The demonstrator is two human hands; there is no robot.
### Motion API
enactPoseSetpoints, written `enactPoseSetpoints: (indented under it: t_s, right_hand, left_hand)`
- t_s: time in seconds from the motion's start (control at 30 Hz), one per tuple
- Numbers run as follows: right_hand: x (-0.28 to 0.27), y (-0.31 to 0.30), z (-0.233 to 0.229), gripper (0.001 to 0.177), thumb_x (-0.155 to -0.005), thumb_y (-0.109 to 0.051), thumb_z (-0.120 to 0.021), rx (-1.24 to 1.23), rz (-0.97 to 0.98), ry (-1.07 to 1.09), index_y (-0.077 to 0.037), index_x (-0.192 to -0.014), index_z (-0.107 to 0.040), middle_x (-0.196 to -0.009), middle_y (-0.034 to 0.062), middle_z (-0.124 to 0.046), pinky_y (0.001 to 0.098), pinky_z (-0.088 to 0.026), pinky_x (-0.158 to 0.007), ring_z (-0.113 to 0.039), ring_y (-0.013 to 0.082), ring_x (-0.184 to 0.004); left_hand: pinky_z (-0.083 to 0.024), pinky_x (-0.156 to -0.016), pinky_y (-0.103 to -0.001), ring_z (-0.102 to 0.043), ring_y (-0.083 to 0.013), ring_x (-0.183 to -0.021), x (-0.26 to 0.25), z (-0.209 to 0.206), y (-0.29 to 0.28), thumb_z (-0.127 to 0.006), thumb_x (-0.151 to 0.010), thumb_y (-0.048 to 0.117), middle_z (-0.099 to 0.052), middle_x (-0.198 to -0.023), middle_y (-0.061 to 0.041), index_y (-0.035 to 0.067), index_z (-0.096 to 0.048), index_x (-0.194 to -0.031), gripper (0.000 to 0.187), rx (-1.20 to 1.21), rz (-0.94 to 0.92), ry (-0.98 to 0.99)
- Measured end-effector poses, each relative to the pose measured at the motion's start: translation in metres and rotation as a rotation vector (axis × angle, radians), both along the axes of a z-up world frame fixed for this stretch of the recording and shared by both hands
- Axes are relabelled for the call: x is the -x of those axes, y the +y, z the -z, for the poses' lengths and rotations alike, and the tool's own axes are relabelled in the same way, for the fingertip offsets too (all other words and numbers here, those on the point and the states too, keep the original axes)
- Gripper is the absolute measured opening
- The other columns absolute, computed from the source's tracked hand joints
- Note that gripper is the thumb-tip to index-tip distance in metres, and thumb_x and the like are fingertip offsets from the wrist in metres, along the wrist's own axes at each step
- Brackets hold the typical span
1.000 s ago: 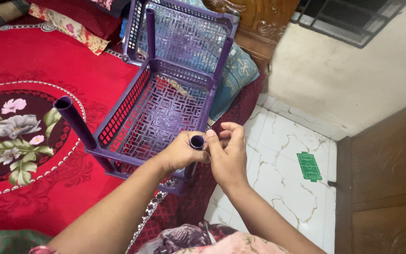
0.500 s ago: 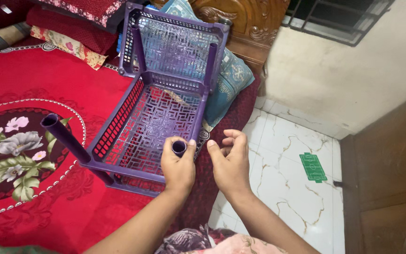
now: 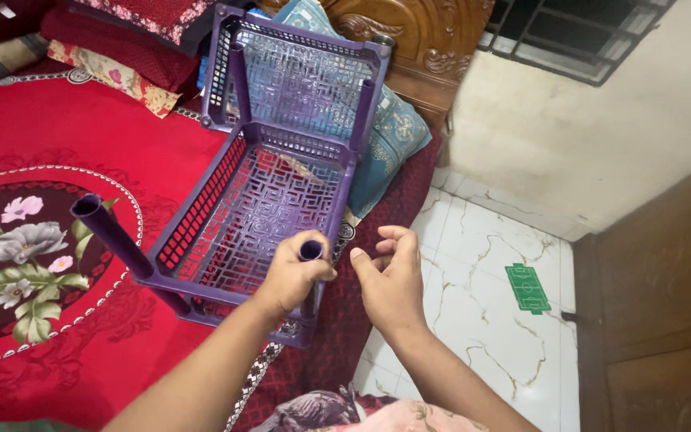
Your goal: The person assembles a purple plastic storage rack by inserting cylindrical legs into the basket frame. They align and press each leg into place, then rotate and reposition the rack to continue attaching the remaining legs.
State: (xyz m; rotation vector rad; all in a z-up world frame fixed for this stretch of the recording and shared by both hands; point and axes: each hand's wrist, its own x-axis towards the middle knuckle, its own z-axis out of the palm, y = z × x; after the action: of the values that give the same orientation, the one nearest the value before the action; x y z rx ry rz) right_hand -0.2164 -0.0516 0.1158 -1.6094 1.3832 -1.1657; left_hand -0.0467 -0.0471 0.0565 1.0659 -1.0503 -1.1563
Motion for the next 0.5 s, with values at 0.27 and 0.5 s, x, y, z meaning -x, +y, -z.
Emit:
enactPoseSetpoints:
  t_s: [0.27, 0.5]
  right_hand:
    - [-0.01, -0.001, 0.002, 0.052, -0.082, -0.016, -0.077, -0.034, -0.039, -0.035, -0.005, -0.124, -0.049, -0.11, 0.0108, -0.055, 0.0299, -0.055, -0.065, -0.062, 0.0134, -0.072]
    - [-0.016, 0.004, -0.005, 0.052, -0.079, -0.014, -0.079, 0.002, -0.056, 0.029, -0.005, -0.122, -0.052, -0.108, 0.0098, -0.054, 0.0317, -0.055, -0.068, -0.059, 0.0138, -0.075]
  left_hand:
    - [-0.051, -0.066, -0.025, -0.06, -0.0062, -0.073, 0.01, 0.007, 0.008, -0.076, -0.077, 0.0, -0.064, -0.079, 0.004, 0.009, -0.063, -0.086, 0.019, -0.018, 0.142, 0.05]
    - [-0.046, -0.067, -0.024, -0.053, -0.0052, -0.076, 0.024, 0.016, 0.011, -0.077, -0.085, 0.011, -0.057, -0.084, 0.006, 0.013, -0.061, -0.095, 0.018, 0.007, 0.055, 0.058]
